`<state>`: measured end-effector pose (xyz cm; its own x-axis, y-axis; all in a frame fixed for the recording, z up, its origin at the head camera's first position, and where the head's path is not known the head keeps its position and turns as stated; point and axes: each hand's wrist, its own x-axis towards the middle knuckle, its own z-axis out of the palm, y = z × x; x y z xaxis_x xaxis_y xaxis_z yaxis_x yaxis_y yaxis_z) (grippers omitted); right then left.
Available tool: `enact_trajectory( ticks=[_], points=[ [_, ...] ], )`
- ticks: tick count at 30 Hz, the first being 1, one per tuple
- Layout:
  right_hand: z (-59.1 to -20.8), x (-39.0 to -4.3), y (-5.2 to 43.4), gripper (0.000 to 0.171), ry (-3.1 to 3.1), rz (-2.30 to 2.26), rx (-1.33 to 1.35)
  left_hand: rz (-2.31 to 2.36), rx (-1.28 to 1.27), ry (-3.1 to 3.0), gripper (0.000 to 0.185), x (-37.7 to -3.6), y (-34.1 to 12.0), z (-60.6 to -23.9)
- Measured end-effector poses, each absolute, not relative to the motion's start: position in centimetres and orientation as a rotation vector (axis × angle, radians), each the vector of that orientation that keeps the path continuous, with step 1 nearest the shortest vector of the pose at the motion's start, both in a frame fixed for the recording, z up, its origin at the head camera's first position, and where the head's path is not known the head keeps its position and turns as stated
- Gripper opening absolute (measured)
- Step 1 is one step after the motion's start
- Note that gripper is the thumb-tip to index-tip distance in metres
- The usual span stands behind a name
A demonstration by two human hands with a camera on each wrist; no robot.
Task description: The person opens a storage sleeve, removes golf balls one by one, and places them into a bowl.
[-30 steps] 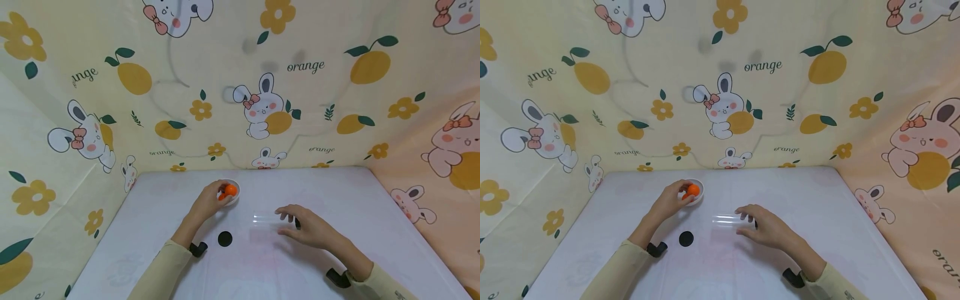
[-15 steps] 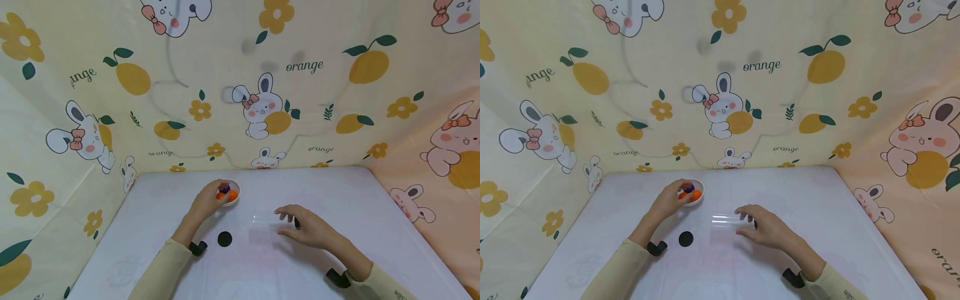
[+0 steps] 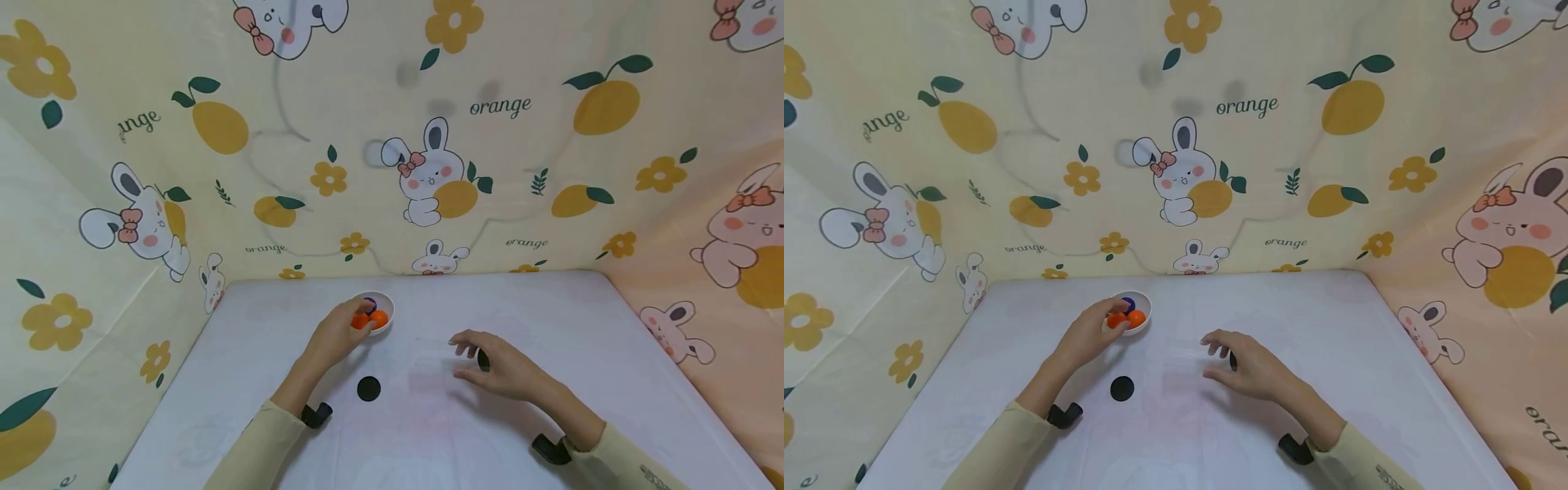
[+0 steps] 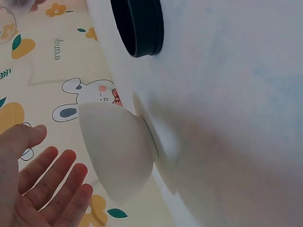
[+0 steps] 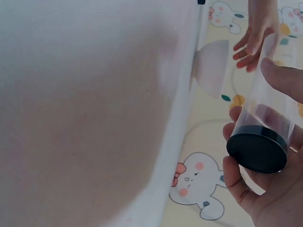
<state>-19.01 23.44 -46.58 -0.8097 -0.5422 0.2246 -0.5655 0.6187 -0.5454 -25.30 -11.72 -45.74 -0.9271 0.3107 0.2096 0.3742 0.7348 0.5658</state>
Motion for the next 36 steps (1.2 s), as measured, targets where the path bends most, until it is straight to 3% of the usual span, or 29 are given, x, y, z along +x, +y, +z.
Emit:
enact_trajectory(
  ticks=[8,36],
  points=[
    [-47.3,-20.0,23.4,0.046,-2.711,1.037,1.036,-0.955,-0.547,-2.850,0.042,-23.7,-11.7,-45.8],
    [-48.2,-21.1,22.9,0.051,-2.886,1.175,0.844,-0.837,-0.665,-2.881,0.041,-21.3,-12.8,-46.6]
  ],
)
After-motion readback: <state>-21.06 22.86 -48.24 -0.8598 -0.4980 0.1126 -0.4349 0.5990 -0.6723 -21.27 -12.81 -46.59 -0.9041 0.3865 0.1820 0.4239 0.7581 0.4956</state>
